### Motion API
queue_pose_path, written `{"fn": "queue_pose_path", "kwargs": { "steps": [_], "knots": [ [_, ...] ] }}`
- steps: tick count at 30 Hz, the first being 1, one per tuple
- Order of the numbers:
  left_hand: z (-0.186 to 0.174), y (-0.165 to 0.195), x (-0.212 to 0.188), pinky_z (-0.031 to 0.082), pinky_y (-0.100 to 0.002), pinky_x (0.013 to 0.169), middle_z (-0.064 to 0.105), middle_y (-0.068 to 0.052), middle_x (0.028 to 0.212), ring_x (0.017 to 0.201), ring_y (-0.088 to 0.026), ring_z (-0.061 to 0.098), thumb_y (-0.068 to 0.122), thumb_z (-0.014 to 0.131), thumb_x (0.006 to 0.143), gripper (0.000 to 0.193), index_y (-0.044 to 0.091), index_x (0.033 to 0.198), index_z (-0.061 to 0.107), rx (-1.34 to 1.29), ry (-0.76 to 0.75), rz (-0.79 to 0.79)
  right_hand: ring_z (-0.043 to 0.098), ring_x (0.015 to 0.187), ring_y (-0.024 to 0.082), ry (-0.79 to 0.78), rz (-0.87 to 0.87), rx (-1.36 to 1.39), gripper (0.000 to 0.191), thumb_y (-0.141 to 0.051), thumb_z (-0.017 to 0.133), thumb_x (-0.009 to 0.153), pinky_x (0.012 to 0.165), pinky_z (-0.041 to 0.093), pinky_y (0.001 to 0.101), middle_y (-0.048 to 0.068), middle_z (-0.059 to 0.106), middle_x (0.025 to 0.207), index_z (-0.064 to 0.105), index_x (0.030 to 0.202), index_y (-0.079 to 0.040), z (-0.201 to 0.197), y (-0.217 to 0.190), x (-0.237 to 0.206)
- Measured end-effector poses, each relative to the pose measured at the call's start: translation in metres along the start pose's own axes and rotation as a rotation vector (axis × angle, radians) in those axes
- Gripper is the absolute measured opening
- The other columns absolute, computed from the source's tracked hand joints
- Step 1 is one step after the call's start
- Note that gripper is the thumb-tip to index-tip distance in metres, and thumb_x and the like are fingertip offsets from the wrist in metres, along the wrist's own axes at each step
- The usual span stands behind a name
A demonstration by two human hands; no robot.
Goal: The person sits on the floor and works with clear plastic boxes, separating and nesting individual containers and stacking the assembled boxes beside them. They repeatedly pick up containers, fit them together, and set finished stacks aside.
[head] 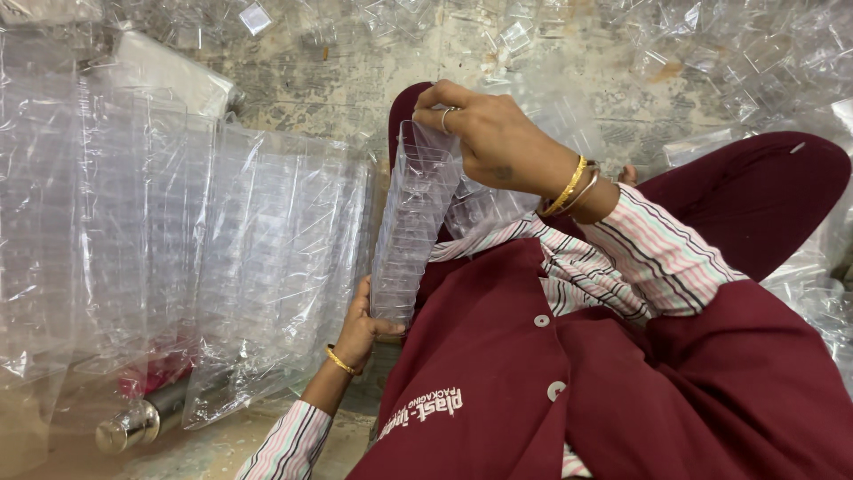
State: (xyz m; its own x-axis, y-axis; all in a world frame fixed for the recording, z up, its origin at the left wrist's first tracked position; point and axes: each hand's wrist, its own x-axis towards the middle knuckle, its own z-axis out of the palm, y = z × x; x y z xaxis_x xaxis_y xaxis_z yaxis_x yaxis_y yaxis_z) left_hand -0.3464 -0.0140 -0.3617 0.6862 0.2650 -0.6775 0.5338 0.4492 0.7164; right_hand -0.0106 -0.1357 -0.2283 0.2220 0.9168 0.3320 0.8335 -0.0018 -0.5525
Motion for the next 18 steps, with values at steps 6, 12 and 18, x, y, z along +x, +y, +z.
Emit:
{"fn": "queue_pose_path", "kwargs": {
  "steps": [6, 12, 18],
  "knots": [
    [-0.005, -0.002, 0.003, 0.054, -0.037, 0.099, 0.066, -0.008, 0.123, 0.114, -0.023, 0.066, -0.017, 0.071, 0.058, 0.091, 0.011, 0.141, 0.044, 0.021, 0.006, 0.016, 0.069, 0.106, 0.034, -0.002, -0.02, -0.022, 0.056, 0.012, 0.053, 0.072, 0.091, 0.056, 0.0423, 0.013, 0.064, 0.133, 0.071, 0.124, 0.002, 0.008, 0.01, 0.005],
    [-0.006, -0.002, -0.001, 0.056, -0.04, 0.096, 0.066, -0.008, 0.121, 0.111, -0.025, 0.066, -0.015, 0.069, 0.059, 0.087, 0.011, 0.139, 0.045, -0.028, -0.019, -0.034, 0.07, 0.095, 0.032, -0.097, -0.026, -0.071, 0.057, 0.011, 0.055, 0.066, 0.081, 0.057, 0.0402, 0.011, 0.065, 0.13, 0.071, 0.12, 0.003, 0.024, 0.008, 0.01],
    [-0.02, -0.012, -0.004, 0.055, -0.043, 0.099, 0.066, -0.012, 0.125, 0.111, -0.026, 0.068, -0.004, 0.069, 0.059, 0.088, 0.013, 0.142, 0.046, -0.181, -0.106, -0.105, 0.068, 0.075, 0.034, -0.214, 0.054, -0.149, 0.034, 0.004, 0.062, 0.075, 0.067, 0.055, 0.0461, 0.007, 0.064, 0.122, 0.071, 0.108, 0.003, 0.052, 0.001, 0.01]
  ]
}}
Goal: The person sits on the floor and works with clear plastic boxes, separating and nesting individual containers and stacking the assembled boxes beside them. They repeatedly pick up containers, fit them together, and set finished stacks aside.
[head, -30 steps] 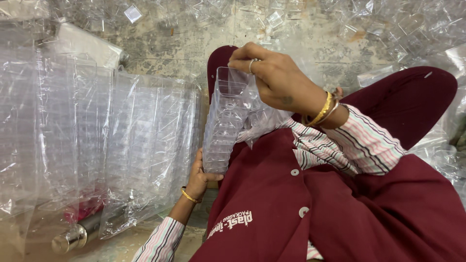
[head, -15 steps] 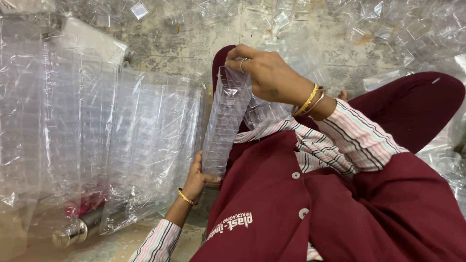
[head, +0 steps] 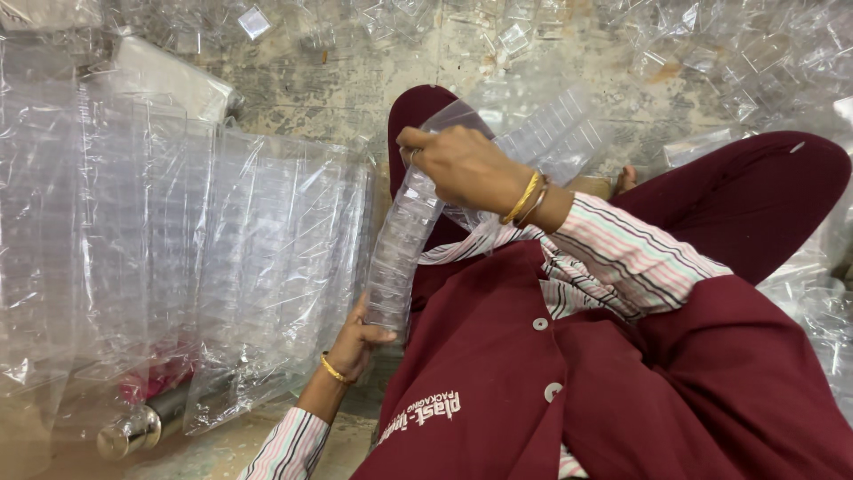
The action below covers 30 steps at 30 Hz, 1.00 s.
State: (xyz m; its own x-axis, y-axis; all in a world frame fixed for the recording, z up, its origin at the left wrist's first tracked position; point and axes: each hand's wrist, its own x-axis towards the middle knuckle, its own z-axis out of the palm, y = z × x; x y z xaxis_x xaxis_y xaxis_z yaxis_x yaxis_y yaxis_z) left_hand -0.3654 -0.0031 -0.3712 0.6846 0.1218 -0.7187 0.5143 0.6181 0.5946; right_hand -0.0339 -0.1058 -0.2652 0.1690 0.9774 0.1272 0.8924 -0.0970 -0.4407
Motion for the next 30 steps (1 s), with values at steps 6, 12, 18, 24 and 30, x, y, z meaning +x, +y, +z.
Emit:
{"fn": "queue_pose_path", "kwargs": {
  "steps": [6, 12, 18, 24, 30],
  "knots": [
    [-0.029, -0.023, 0.003, 0.061, -0.041, 0.079, 0.063, -0.026, 0.128, 0.096, -0.032, 0.07, 0.019, 0.071, 0.078, 0.071, -0.005, 0.139, 0.044, -0.533, -0.313, -0.102, 0.065, 0.069, 0.037, -0.014, 0.006, -0.024, 0.022, -0.008, 0.061, 0.094, 0.063, 0.053, 0.0492, 0.011, 0.062, 0.117, 0.062, 0.077, 0.007, 0.028, -0.001, 0.002],
    [-0.016, -0.018, 0.007, 0.053, -0.026, 0.049, 0.063, -0.027, 0.12, 0.08, -0.023, 0.067, 0.046, 0.06, 0.099, 0.065, -0.006, 0.136, 0.048, -0.811, -0.477, 0.098, 0.066, 0.068, 0.036, -0.052, -0.018, 0.039, 0.008, 0.002, 0.061, 0.078, 0.066, 0.055, 0.047, 0.012, 0.06, 0.119, 0.062, 0.081, 0.009, 0.038, -0.002, 0.001],
    [0.019, 0.01, 0.002, 0.047, -0.024, 0.042, 0.062, -0.017, 0.107, 0.077, -0.024, 0.066, 0.05, 0.057, 0.104, 0.07, -0.011, 0.136, 0.045, -0.767, -0.382, 0.199, 0.067, 0.07, 0.039, 0.031, 0.031, 0.104, 0.021, 0.006, 0.059, 0.074, 0.066, 0.056, 0.0464, 0.011, 0.059, 0.129, 0.064, 0.095, 0.011, 0.027, -0.008, -0.005],
    [0.04, 0.023, -0.007, 0.044, -0.022, 0.038, 0.063, -0.017, 0.108, 0.072, -0.023, 0.065, 0.049, 0.054, 0.1, 0.06, 0.006, 0.142, 0.045, -0.716, -0.237, 0.223, 0.068, 0.074, 0.036, 0.093, 0.008, 0.106, 0.023, 0.005, 0.059, 0.082, 0.068, 0.057, 0.046, 0.011, 0.057, 0.136, 0.065, 0.104, 0.011, 0.027, -0.017, -0.011],
    [0.045, 0.032, -0.008, 0.044, -0.023, 0.039, 0.063, -0.026, 0.117, 0.071, -0.023, 0.064, 0.047, 0.054, 0.102, 0.062, 0.001, 0.144, 0.046, -0.753, -0.215, 0.233, 0.069, 0.079, 0.035, 0.074, -0.021, 0.127, 0.025, 0.006, 0.059, 0.075, 0.071, 0.058, 0.0448, 0.01, 0.055, 0.141, 0.066, 0.099, 0.009, 0.028, -0.025, -0.015]
  ]
}}
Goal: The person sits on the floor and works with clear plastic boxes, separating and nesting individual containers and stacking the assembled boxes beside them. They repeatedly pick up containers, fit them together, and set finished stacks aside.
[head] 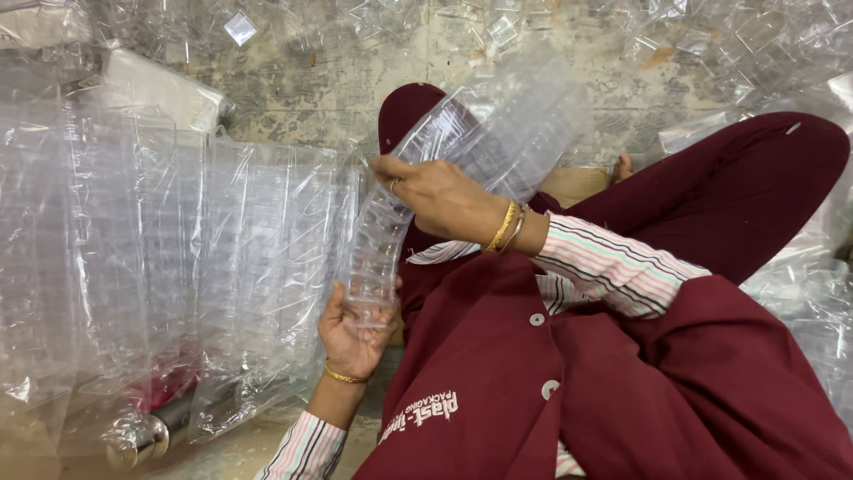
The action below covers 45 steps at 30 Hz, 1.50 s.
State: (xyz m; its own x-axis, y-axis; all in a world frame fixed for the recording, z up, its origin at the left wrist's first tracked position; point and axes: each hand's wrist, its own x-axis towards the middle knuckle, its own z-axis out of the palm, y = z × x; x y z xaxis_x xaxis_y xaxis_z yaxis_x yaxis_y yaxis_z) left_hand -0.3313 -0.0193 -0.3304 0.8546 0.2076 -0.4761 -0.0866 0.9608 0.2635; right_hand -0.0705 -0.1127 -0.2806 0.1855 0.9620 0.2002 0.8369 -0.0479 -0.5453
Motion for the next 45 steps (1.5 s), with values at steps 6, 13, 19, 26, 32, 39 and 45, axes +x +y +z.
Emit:
{"fn": "queue_pose_path", "kwargs": {
  "steps": [6, 13, 19, 26, 32, 39, 45],
  "knots": [
    [0.008, 0.001, 0.001, 0.046, -0.023, 0.038, 0.065, -0.029, 0.116, 0.07, -0.024, 0.067, 0.048, 0.053, 0.105, 0.06, 0.002, 0.143, 0.048, 0.125, -0.019, 0.063, 0.07, 0.084, 0.034, -0.011, -0.025, 0.026, 0.047, 0.01, 0.058, 0.07, 0.073, 0.058, 0.0447, 0.013, 0.05, 0.148, 0.064, 0.117, 0.012, -0.002, -0.014, -0.006],
    [0.038, 0.008, 0.001, 0.06, -0.028, 0.056, 0.069, -0.018, 0.108, 0.08, -0.024, 0.073, 0.047, 0.039, 0.095, 0.061, 0.007, 0.14, 0.047, 0.014, 0.35, 0.004, 0.071, 0.092, 0.033, 0.02, -0.097, 0.074, 0.066, 0.007, 0.062, 0.065, 0.071, 0.059, 0.0421, 0.01, 0.049, 0.149, 0.061, 0.131, 0.008, -0.01, -0.024, -0.005],
    [0.032, 0.008, 0.02, 0.053, -0.024, 0.047, 0.071, -0.02, 0.108, 0.078, -0.023, 0.071, 0.047, 0.046, 0.11, 0.05, 0.002, 0.13, 0.056, 0.231, 0.056, 0.045, 0.072, 0.092, 0.031, 0.011, -0.138, 0.142, 0.066, 0.003, 0.065, 0.067, 0.071, 0.06, 0.0391, 0.011, 0.047, 0.15, 0.059, 0.133, 0.012, -0.001, -0.044, -0.01],
    [0.02, 0.012, 0.044, 0.056, -0.025, 0.06, 0.07, -0.021, 0.108, 0.088, -0.026, 0.071, 0.041, 0.051, 0.121, 0.043, -0.001, 0.124, 0.059, -0.004, -0.29, 0.0, 0.072, 0.104, 0.026, -0.042, -0.092, 0.143, 0.049, -0.001, 0.07, 0.072, 0.079, 0.06, 0.0388, 0.007, 0.048, 0.154, 0.06, 0.12, 0.005, 0.004, -0.043, -0.015],
    [0.027, 0.019, 0.036, 0.061, -0.035, 0.078, 0.07, -0.014, 0.105, 0.091, -0.022, 0.072, 0.022, 0.063, 0.085, 0.041, 0.006, 0.123, 0.057, 0.084, -0.173, 0.018, 0.07, 0.103, 0.027, 0.015, -0.081, 0.124, 0.087, -0.022, 0.085, 0.063, 0.079, 0.059, 0.0389, 0.01, 0.046, 0.149, 0.053, 0.138, 0.008, -0.009, -0.034, -0.008],
    [-0.01, -0.008, 0.074, 0.058, -0.032, 0.081, 0.064, -0.009, 0.11, 0.096, -0.017, 0.067, 0.007, 0.062, 0.104, 0.033, -0.004, 0.132, 0.05, 0.523, 0.091, 0.317, 0.074, 0.09, 0.025, -0.015, -0.055, 0.137, 0.065, -0.007, 0.074, 0.074, 0.074, 0.061, 0.037, 0.004, 0.049, 0.152, 0.06, 0.137, 0.0, 0.007, -0.044, -0.013],
    [-0.031, -0.008, 0.135, 0.054, -0.033, 0.092, 0.053, -0.009, 0.128, 0.113, -0.018, 0.058, 0.014, 0.067, 0.101, 0.054, 0.001, 0.141, 0.034, 1.239, 0.177, 0.761, 0.073, 0.099, 0.023, -0.116, -0.08, 0.172, 0.049, 0.001, 0.063, 0.071, 0.073, 0.06, 0.0364, 0.002, 0.049, 0.155, 0.064, 0.119, -0.001, 0.02, -0.05, -0.019]
  ]
}}
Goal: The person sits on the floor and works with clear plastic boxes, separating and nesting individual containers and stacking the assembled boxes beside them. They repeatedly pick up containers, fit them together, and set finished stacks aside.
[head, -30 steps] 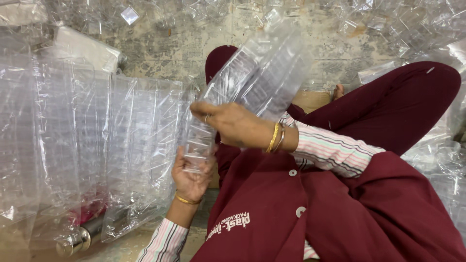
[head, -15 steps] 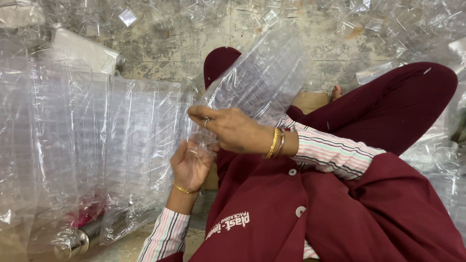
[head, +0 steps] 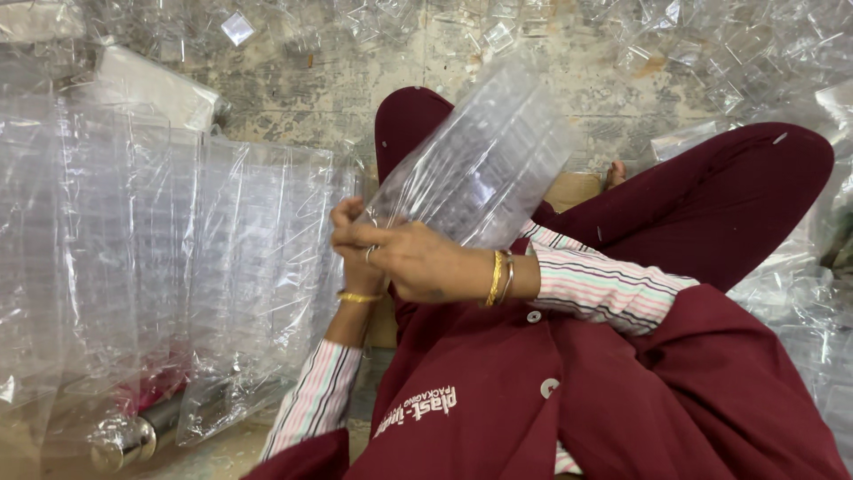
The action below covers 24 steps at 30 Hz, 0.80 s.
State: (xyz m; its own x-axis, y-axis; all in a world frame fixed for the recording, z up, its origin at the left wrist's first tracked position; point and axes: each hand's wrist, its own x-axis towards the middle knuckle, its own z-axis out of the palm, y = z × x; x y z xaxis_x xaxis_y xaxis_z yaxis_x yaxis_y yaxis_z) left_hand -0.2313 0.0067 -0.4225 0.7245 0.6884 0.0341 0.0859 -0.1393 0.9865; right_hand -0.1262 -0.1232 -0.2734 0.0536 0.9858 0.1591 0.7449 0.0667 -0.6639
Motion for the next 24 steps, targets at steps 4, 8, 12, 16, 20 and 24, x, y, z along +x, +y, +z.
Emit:
{"fn": "queue_pose_path", "kwargs": {
  "steps": [4, 8, 12, 16, 20, 24],
  "knots": [
    [0.025, 0.007, 0.019, 0.052, -0.036, 0.102, 0.044, -0.011, 0.143, 0.127, -0.021, 0.052, 0.019, 0.072, 0.096, 0.076, 0.006, 0.149, 0.02, 0.081, -0.028, 0.066, 0.07, 0.107, 0.025, 0.184, -0.087, 0.036, 0.068, 0.0, 0.063, 0.07, 0.074, 0.061, 0.0366, 0.002, 0.053, 0.148, 0.061, 0.138, -0.006, -0.007, 0.001, -0.001],
    [0.034, 0.05, 0.009, 0.05, -0.039, 0.113, 0.036, -0.012, 0.158, 0.141, -0.025, 0.047, 0.024, 0.077, 0.092, 0.098, 0.011, 0.158, 0.006, -0.344, -0.186, 0.05, 0.071, 0.104, 0.023, 0.319, -0.02, 0.111, 0.068, 0.001, 0.06, 0.081, 0.067, 0.062, 0.0299, 0.01, 0.051, 0.151, 0.053, 0.148, -0.009, -0.036, 0.013, -0.005],
    [0.029, 0.104, -0.003, 0.033, -0.046, 0.119, 0.013, -0.02, 0.163, 0.15, -0.033, 0.023, 0.021, 0.082, 0.08, 0.122, 0.009, 0.161, -0.009, -0.332, -0.434, 0.314, 0.071, 0.104, 0.021, 0.493, 0.017, 0.217, 0.065, 0.002, 0.056, 0.089, 0.069, 0.064, 0.0277, 0.013, 0.057, 0.144, 0.053, 0.151, -0.016, -0.06, 0.015, -0.006],
    [0.049, 0.125, -0.009, 0.033, -0.043, 0.119, 0.019, -0.022, 0.16, 0.146, -0.032, 0.028, 0.023, 0.081, 0.083, 0.103, 0.01, 0.156, 0.009, 0.241, -0.177, 0.502, 0.07, 0.09, 0.019, 0.327, -0.102, 0.101, 0.064, 0.0, 0.064, 0.087, 0.072, 0.062, 0.0323, 0.01, 0.067, 0.131, 0.056, 0.148, -0.017, -0.04, -0.02, 0.001],
    [0.043, 0.108, -0.009, 0.04, -0.04, 0.115, 0.032, -0.019, 0.154, 0.138, -0.029, 0.04, 0.023, 0.076, 0.092, 0.082, 0.01, 0.15, 0.019, -0.071, -0.092, 0.31, 0.07, 0.106, 0.021, 0.341, -0.327, 0.254, 0.069, 0.001, 0.061, 0.09, 0.094, 0.062, 0.032, 0.009, 0.062, 0.13, 0.048, 0.156, -0.013, -0.034, -0.036, 0.002],
    [-0.005, 0.094, -0.014, 0.048, -0.037, 0.11, 0.044, -0.015, 0.148, 0.129, -0.025, 0.053, 0.023, 0.071, 0.101, 0.062, 0.011, 0.145, 0.029, -0.195, 0.009, 0.189, 0.067, 0.114, 0.028, 0.322, -0.427, 0.302, 0.06, -0.009, 0.068, 0.093, 0.097, 0.059, 0.0356, 0.014, 0.059, 0.134, 0.047, 0.15, -0.009, -0.048, -0.047, -0.009]
  ]
}}
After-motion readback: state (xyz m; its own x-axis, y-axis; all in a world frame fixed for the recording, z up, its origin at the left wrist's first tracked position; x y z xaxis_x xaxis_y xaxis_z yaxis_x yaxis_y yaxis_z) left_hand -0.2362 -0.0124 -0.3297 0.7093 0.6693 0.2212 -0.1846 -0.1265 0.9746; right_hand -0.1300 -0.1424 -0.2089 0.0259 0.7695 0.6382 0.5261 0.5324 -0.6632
